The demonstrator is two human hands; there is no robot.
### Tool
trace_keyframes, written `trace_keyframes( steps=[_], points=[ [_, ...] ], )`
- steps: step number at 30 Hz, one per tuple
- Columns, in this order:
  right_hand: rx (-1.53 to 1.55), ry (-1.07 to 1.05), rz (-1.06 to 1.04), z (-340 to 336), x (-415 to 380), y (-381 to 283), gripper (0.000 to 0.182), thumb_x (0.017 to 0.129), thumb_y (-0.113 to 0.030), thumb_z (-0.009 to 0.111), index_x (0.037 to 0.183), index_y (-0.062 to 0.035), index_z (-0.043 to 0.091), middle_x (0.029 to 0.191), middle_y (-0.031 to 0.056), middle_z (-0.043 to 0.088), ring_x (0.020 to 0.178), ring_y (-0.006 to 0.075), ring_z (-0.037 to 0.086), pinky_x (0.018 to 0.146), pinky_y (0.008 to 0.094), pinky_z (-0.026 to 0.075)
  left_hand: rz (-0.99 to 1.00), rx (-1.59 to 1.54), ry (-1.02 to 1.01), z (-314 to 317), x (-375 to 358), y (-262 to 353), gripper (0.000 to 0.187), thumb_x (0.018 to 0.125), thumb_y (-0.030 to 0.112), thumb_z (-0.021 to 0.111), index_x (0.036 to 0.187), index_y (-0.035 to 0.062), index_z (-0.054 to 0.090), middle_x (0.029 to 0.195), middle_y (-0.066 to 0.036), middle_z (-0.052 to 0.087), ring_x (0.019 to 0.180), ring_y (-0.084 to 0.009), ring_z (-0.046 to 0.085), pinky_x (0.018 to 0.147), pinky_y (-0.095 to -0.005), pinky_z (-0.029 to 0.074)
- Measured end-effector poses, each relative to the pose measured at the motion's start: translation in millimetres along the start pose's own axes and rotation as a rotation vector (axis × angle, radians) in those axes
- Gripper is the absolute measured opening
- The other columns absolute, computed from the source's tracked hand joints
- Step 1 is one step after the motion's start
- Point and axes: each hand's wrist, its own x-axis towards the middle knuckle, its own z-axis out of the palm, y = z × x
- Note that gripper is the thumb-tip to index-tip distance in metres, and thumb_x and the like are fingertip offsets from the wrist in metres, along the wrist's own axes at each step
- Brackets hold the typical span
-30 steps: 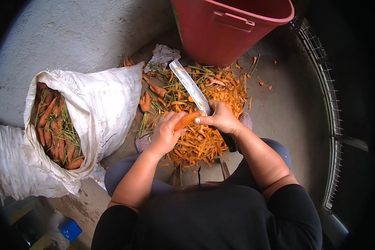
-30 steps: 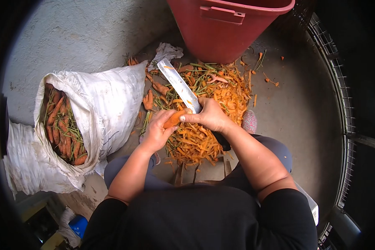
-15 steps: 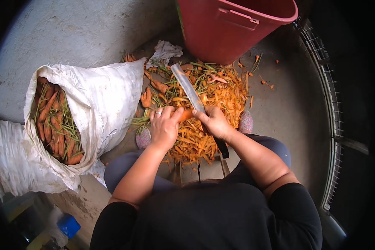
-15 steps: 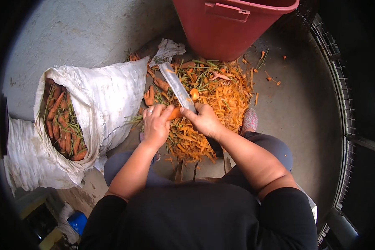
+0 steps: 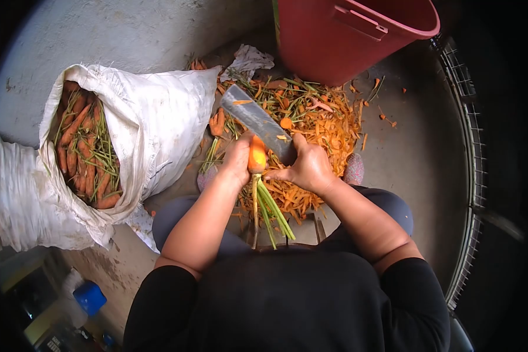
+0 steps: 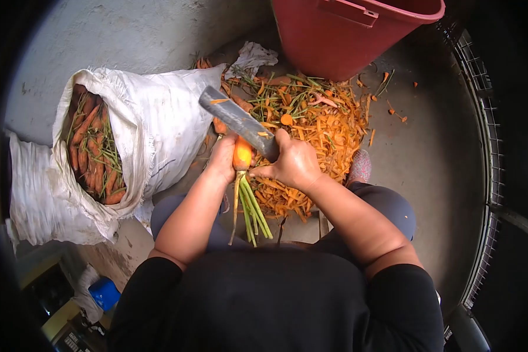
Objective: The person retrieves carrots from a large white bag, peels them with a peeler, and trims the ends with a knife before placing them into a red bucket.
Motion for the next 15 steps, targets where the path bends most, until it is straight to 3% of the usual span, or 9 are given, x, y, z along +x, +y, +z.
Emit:
trace_keyframes(
  steps=[2,5,8,11,15],
  points=[
    [-0.034,-0.01,-0.019,0.8,0.5,-5.5,0.068,0.047,-0.05,0.078,0.082,-0.0028,0.045,0.064,0.0167,0.058,0.063,0.0346,0.06,0.057,0.0407,0.048,-0.02,-0.085,-0.074,-5.9,6.2,-3.4,0.026,0.086,0.024,0.045,0.1,0.003,0.051,0.094,-0.009,0.058,0.082,-0.0207,0.059,0.072,-0.0339,0.05],
    [-0.078,-0.012,-0.058,2.6,1.1,-4.7,0.066,0.047,-0.049,0.078,0.082,-0.0035,0.044,0.064,0.0164,0.058,0.062,0.0344,0.059,0.056,0.041,0.048,-0.074,-0.071,-0.104,-4.6,1.0,2.8,0.023,0.085,0.022,0.046,0.098,0.0039,0.052,0.092,-0.009,0.058,0.082,-0.0199,0.059,0.074,-0.0341,0.049],
    [-0.088,0.004,-0.095,6.4,-0.7,-6.0,0.062,0.049,-0.043,0.079,0.081,-0.004,0.043,0.062,0.0167,0.057,0.061,0.0356,0.059,0.055,0.0416,0.047,0.019,-0.111,0.091,-3.2,5.6,-6.0,0.02,0.083,0.021,0.049,0.093,0.0049,0.052,0.088,-0.009,0.058,0.078,-0.0193,0.058,0.07,-0.034,0.05],
    [-0.096,0.034,-0.118,13.2,-1.3,-2.9,0.057,0.052,-0.038,0.079,0.082,-0.0045,0.043,0.063,0.017,0.057,0.061,0.0364,0.058,0.055,0.0426,0.046,0.107,-0.162,0.17,-7.3,13.4,-14.0,0.036,0.078,0.033,0.061,0.097,0.0037,0.052,0.084,-0.011,0.058,0.068,-0.0226,0.058,0.061,-0.0379,0.051],
    [-0.121,0.069,-0.155,23.5,-4.4,1.6,0.052,0.058,-0.037,0.075,0.082,-0.0048,0.042,0.065,0.0175,0.057,0.062,0.036,0.058,0.056,0.0431,0.046,0.115,-0.161,0.139,-29.0,31.1,-29.0,0.029,0.083,0.03,0.052,0.095,0.003,0.051,0.084,-0.011,0.057,0.073,-0.0222,0.058,0.065,-0.0367,0.051]
  ],
)
